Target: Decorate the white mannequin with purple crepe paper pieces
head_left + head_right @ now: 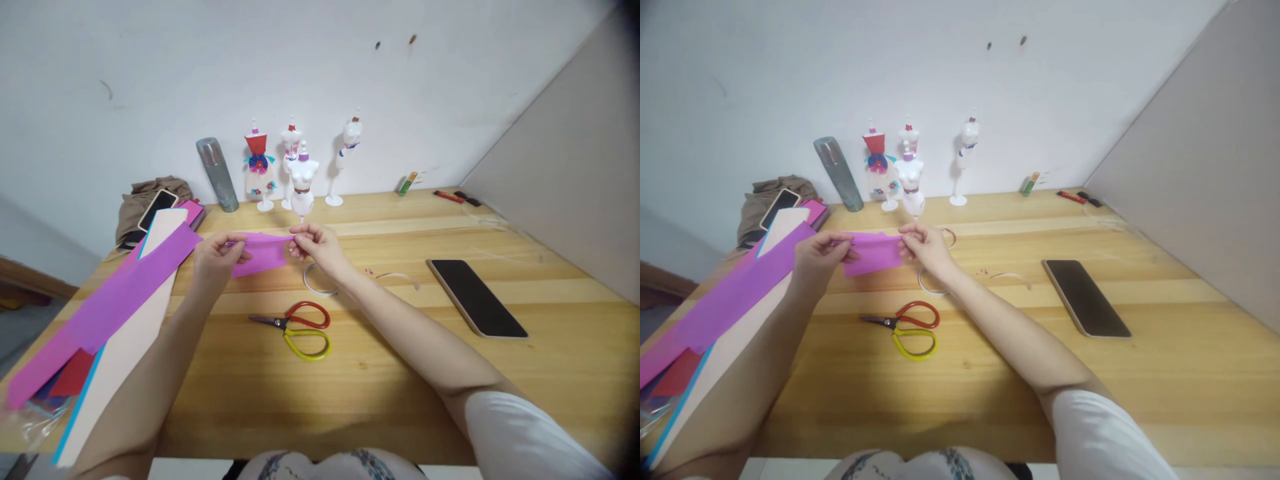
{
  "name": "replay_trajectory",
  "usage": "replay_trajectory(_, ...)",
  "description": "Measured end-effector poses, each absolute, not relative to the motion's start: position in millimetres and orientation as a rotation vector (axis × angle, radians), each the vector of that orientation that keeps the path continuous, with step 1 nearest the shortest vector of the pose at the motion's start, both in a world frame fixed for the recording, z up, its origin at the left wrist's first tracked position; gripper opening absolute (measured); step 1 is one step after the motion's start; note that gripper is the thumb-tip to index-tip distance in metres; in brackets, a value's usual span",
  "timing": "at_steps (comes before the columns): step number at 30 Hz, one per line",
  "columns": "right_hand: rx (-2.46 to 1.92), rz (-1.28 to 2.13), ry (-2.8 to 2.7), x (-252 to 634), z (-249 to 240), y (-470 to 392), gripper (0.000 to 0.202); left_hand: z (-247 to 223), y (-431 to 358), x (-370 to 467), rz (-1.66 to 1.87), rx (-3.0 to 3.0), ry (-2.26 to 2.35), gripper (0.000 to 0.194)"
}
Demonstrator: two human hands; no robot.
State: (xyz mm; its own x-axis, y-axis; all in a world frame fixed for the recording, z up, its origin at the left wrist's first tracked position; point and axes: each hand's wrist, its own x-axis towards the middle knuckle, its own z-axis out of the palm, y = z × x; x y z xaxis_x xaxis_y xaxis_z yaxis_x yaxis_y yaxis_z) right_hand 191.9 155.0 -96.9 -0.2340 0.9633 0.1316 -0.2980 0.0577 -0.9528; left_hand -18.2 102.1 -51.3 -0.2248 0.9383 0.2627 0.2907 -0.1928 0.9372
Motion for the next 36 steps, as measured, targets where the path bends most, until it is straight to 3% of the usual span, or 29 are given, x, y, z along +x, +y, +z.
replay_trajectory(36,-0.792,1.411,-1.202,192.6,-95.7,152.4,0.032,-51.9,101.1,-18.2,1.456,1.419,1.41,0.025)
